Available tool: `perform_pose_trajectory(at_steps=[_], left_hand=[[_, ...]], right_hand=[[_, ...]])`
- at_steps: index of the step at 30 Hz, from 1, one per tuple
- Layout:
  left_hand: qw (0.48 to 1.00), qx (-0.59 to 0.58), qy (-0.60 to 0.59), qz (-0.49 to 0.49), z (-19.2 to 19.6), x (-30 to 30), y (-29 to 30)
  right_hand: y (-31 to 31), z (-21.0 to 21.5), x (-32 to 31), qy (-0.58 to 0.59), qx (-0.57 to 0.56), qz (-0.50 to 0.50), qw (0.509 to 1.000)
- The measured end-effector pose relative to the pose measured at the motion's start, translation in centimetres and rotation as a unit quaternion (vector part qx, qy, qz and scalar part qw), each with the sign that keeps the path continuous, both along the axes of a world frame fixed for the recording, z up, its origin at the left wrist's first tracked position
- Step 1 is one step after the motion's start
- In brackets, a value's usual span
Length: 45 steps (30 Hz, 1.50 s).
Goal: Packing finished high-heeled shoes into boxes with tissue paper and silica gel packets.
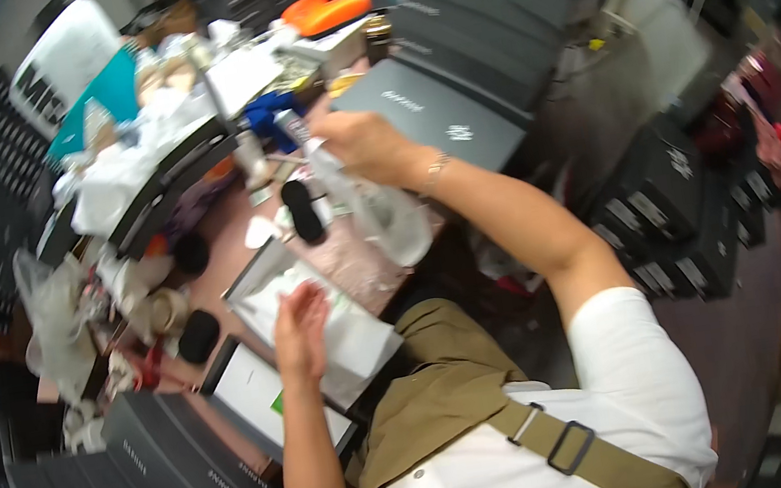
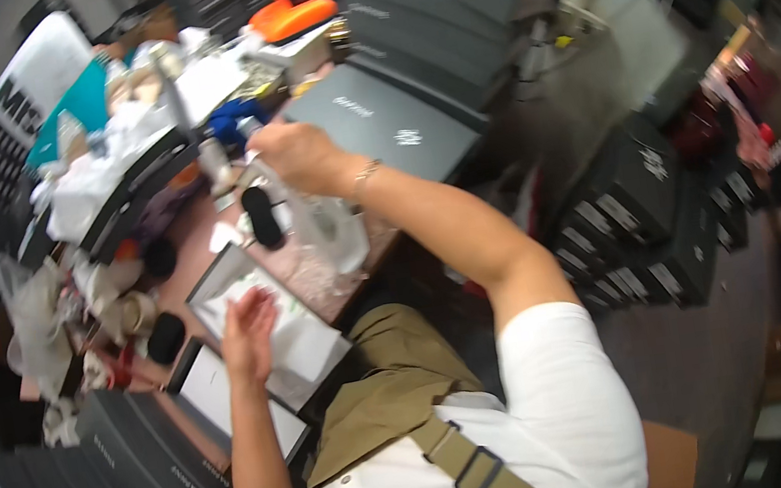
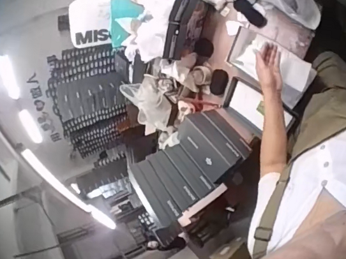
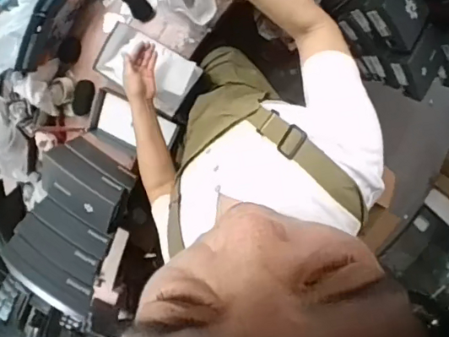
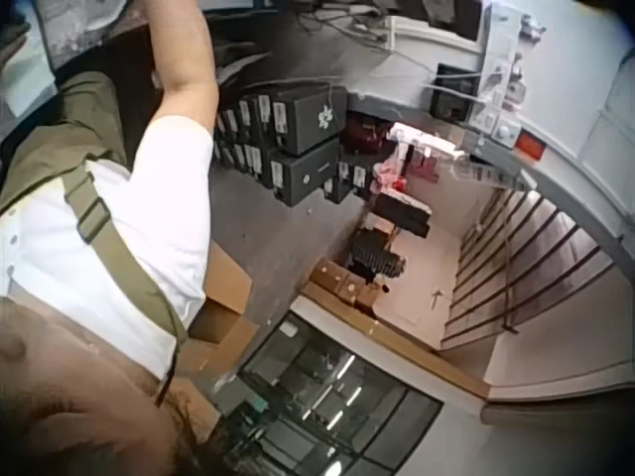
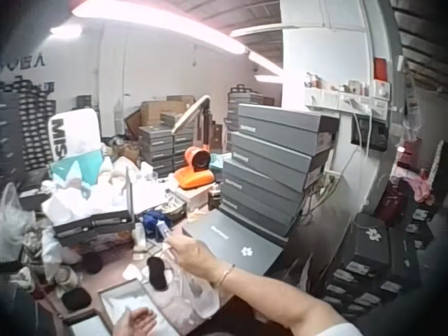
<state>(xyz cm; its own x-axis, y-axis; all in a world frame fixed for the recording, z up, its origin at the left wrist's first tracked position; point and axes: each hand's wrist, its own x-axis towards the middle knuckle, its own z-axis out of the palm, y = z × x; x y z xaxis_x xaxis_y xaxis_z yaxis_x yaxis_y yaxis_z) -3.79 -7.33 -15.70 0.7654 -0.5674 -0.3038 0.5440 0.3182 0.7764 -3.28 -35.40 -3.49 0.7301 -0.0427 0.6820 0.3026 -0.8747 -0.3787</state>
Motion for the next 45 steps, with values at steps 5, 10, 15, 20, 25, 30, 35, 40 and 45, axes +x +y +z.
perform_pose_trajectory(at_steps=[5, 10, 15, 20, 25, 30, 35, 40, 45], left_hand=[[0.916, -0.242, 0.252, -0.199, 3.0, -2.8, -2.5], [0.854, -0.4, 0.264, -0.204, 3.4, -5.9, -0.5], [0.904, 0.24, -0.354, 0.022, 6.8, -2.4, 6.7], [0.952, 0.076, -0.267, 0.133, 8.0, -2.8, 1.3], [0.969, -0.115, 0.0, 0.218, 0.0, -2.5, -5.3], [0.971, -0.071, 0.201, 0.108, -8.6, 2.0, 0.4], [0.98, 0.139, -0.08, 0.118, -5.5, -1.7, 3.6], [0.803, 0.5, -0.283, 0.161, -3.1, -6.1, 12.6], [0.703, 0.615, -0.357, -0.01, -6.7, -9.7, 12.5]], right_hand=[[10.3, 4.4, -6.2, 0.117, 0.228, 0.207, 0.944], [13.9, 0.2, -13.7, 0.392, 0.323, 0.511, 0.693], [7.2, -3.5, -15.5, 0.398, 0.67, 0.359, 0.513], [9.1, -4.0, -15.9, 0.371, 0.546, 0.258, 0.705], [11.4, -4.9, -9.5, 0.41, 0.476, 0.157, 0.762], [16.6, -14.8, -3.1, 0.311, -0.006, -0.044, 0.949], [17.0, -14.7, -3.1, 0.301, -0.003, -0.006, 0.953], [13.4, -11.5, -4.8, 0.276, 0.138, 0.095, 0.946], [15.2, -12.8, -6.5, 0.353, -0.126, 0.097, 0.922]])
